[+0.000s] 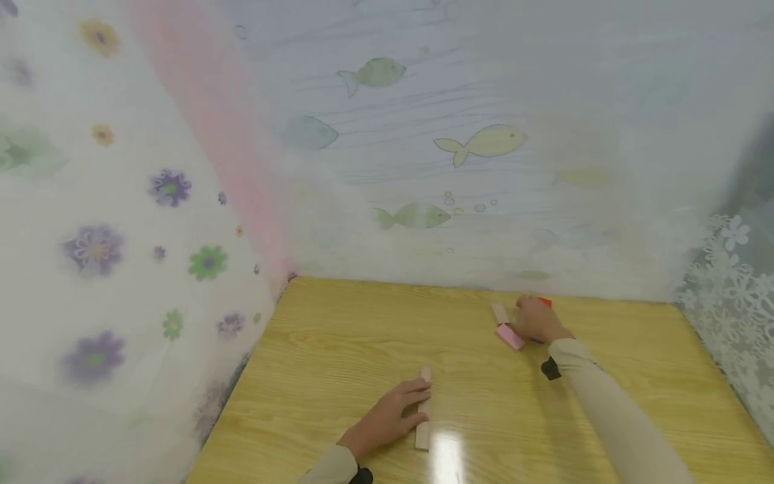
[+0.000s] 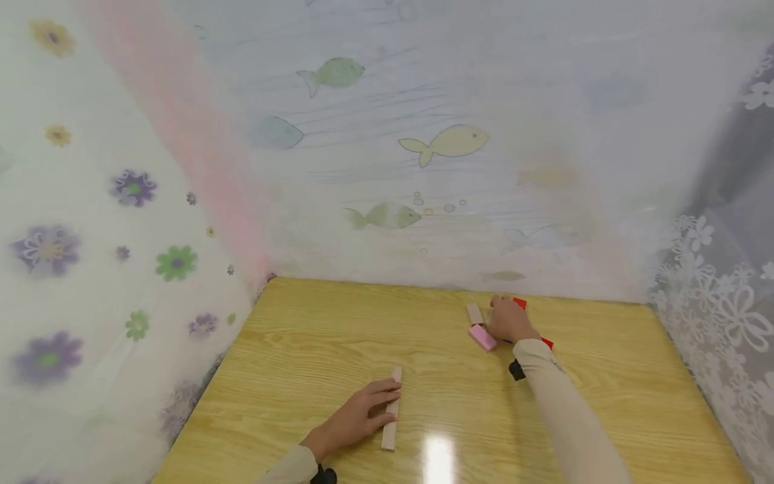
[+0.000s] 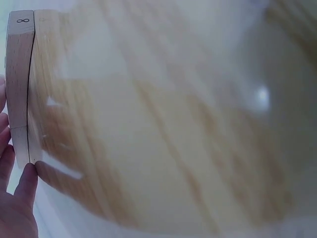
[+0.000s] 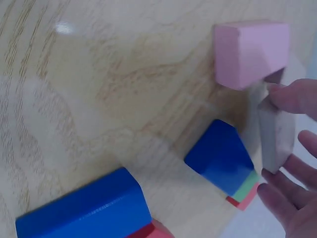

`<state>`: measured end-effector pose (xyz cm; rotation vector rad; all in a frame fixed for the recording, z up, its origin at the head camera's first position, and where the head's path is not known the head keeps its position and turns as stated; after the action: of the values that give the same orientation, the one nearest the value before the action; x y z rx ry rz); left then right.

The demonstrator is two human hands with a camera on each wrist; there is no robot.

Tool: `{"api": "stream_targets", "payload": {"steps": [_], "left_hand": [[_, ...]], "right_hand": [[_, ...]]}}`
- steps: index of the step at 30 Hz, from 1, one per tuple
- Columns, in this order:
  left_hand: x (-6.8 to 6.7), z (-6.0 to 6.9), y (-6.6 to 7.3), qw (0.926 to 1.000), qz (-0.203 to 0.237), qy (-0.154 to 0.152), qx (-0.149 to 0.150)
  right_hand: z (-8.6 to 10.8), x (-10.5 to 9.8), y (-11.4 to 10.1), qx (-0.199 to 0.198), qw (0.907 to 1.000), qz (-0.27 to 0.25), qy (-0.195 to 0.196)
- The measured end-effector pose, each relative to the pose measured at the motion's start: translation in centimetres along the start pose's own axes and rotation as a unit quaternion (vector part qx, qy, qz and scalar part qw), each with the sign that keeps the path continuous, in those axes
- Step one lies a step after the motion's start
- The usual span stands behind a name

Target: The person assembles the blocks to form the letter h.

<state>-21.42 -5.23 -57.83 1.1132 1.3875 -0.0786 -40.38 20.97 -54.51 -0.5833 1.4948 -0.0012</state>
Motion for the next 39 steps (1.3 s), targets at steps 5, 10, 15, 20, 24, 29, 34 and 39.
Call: {"api": "stream_targets", "payload": {"steps": [5,10,15,20,24,29,34,39], "left_hand": [[-0.1,0.0,-0.1,1.0000,-0.001,0.005,-0.002],[-0.1,0.0,-0.2,1.0000,-0.002,0.006,-0.003],[-0.3,-0.1,-0.1,1.0000,-0.002,0.009,0.001],[0.0,0.0,-0.4,1.0000,-0.002,0.004,-0.004],[0.1,0.0,-0.6,1.0000,0.004,0.000,-0.008],[0.1,0.1,-0.6,0.9998,0.013,0.001,-0.013],[-0.1,0.1,-0.4,0.9997,0.019,0.003,-0.011],[-0.1,0.0,-0.3,0.9997,0.022,0.006,-0.007]], "right_hand": [[0.5,-1.6,-0.8,-0.018,0.9992,-0.025,0.025],[0.9,-2.5,-2.2,-0.029,0.9982,-0.039,0.035],[1.0,-3.2,-3.4,-0.043,0.9960,-0.061,0.049],[1.4,-3.6,-4.1,-0.043,0.9944,-0.080,0.055],[2.2,-4.3,-4.9,-0.044,0.9921,-0.101,0.061],[3.0,-4.8,-6.2,-0.058,0.9897,-0.115,0.062],[3.2,-5.3,-7.1,-0.072,0.9873,-0.120,0.075],[3.3,-4.9,-8.1,-0.076,0.9837,-0.146,0.072]]}}
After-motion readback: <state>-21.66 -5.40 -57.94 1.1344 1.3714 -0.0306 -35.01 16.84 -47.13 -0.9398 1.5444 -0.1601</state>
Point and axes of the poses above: each hand's wrist, its own z-axis away from the middle knuckle, its own x-axis out of the palm, y = z × x, the point moved 10 cm from there along -z, towards the middle knuckle, and after that the axes turned 2 degrees about -y, right-handed, at the moved point
